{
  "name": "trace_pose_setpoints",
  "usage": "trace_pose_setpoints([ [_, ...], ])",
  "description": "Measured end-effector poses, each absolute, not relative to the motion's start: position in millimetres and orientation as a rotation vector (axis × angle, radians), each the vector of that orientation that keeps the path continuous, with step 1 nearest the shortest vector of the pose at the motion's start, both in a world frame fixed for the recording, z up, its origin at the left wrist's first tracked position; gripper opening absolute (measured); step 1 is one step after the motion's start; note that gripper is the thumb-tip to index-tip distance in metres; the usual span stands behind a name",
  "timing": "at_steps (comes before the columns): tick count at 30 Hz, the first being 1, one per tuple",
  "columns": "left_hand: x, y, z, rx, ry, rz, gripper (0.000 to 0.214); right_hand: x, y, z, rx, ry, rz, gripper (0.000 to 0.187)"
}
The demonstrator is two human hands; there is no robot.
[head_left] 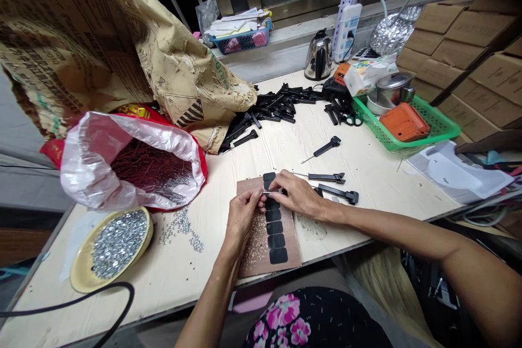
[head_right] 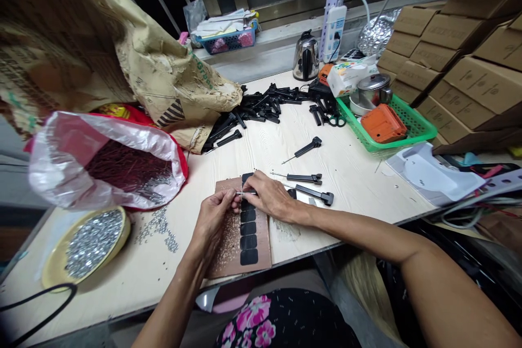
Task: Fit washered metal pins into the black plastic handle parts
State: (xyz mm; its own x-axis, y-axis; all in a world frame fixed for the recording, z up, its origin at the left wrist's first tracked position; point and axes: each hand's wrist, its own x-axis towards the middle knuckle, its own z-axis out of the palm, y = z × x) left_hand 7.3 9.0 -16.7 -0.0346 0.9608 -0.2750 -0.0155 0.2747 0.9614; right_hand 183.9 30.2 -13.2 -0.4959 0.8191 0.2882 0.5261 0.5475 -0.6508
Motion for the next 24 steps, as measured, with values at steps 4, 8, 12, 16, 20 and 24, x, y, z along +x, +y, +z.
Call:
trace_pose_setpoints([
  [4, 7, 9, -16, 0.988, 1.37, 1.019, 0.037, 184, 28, -13, -1.079, -2.316, 0.563, 0.017],
  [8, 4, 8, -15, 1.032, 1.384, 0.99, 0.036, 184, 30, -14, -1.118, -2.185, 0.878, 0.019],
  [12, 5, 8, -15, 0.991, 1.375, 0.985, 0.038, 186, 30, -13, -1.155, -2.157, 0.807, 0.014],
  [16, 11, 6, -12, 0.953, 1.368, 0.978, 0.042, 193, 27, -12, -1.161, -2.161, 0.717, 0.012],
  [20, 13, 3, -9, 0.991, 1.408, 0.984, 0.053, 202, 27, -15, -1.175, -2.181, 0.673, 0.013],
  [24, 8, 0, -10, 1.062, 1.448, 1.004, 0.059, 209, 32, -22, -1.217, -2.223, 0.65, 0.016],
])
